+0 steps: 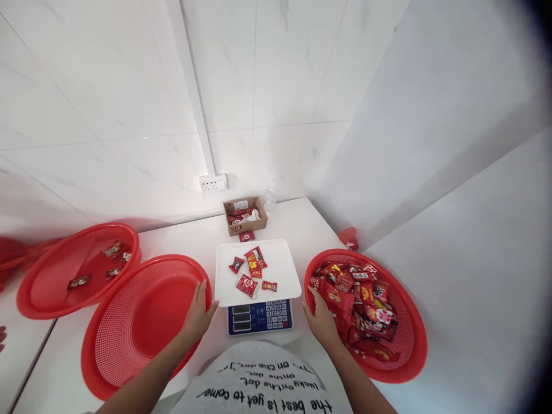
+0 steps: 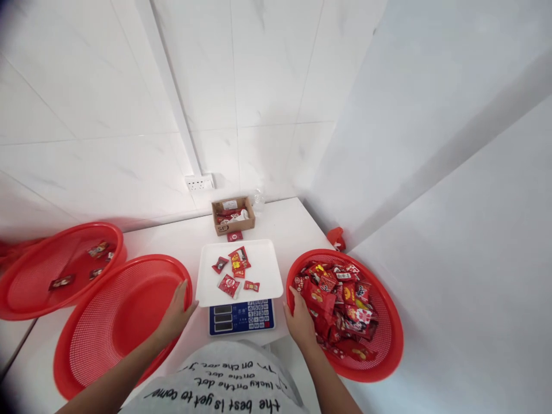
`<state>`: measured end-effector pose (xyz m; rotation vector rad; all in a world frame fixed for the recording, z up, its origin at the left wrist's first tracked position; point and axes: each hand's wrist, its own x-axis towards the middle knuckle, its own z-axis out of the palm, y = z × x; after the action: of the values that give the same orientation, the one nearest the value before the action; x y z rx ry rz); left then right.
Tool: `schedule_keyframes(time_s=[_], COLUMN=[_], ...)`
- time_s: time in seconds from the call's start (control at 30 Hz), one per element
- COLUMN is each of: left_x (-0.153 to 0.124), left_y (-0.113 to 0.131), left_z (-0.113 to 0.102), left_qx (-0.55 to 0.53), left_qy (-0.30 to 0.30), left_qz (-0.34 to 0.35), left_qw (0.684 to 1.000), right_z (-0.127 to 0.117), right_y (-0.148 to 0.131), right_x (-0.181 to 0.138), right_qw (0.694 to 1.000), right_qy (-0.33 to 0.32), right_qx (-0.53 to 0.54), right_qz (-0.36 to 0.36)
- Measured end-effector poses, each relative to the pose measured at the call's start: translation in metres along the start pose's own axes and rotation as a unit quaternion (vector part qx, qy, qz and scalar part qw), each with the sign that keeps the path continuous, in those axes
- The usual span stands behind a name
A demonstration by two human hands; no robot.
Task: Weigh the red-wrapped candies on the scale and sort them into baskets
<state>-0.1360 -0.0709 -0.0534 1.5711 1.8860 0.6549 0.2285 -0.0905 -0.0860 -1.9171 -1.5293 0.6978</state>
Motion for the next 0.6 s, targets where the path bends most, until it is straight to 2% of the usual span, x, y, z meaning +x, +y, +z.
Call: schedule_keyframes(time_s=[0.07, 0.13, 0.23, 0.37, 0.43, 0.5, 0.6], left_x=[0.007, 0.015, 0.029, 0.041, 0.044, 0.044, 0.043], left_y=[0.012, 0.027, 0.05, 0.071, 0.077, 0.079, 0.08], left_z=[0.006, 0.015, 0.031, 0.048, 0.052, 0.052, 0.043], left_qx=[0.059, 0.109, 0.183, 0.247, 0.261, 0.263, 0.257], left_qy=[0.003, -0.046, -0.122, -0.171, -0.176, -0.177, -0.177], left_qz=[0.078, 0.143, 0.215, 0.285, 0.287, 0.262, 0.215], left_qw=[0.995, 0.983, 0.952, 0.91, 0.905, 0.912, 0.925], right_z=[-0.001, -0.001, -0.001, -0.001, -0.002, -0.003, -0.004], right_y=[-0.002, -0.002, -0.001, -0.001, -0.002, -0.004, -0.006], right_x=[0.0, -0.001, -0.001, -0.001, -0.001, -0.001, -0.001], right_qw=[1.0, 1.0, 1.0, 1.0, 1.0, 1.0, 1.0], right_qy=[-0.003, -0.003, 0.0, -0.002, -0.008, -0.014, -0.018], right_qx=[0.001, 0.001, 0.002, 0.002, 0.001, -0.001, -0.003], right_qz=[0.002, 0.004, 0.002, -0.004, 0.001, 0.007, 0.012])
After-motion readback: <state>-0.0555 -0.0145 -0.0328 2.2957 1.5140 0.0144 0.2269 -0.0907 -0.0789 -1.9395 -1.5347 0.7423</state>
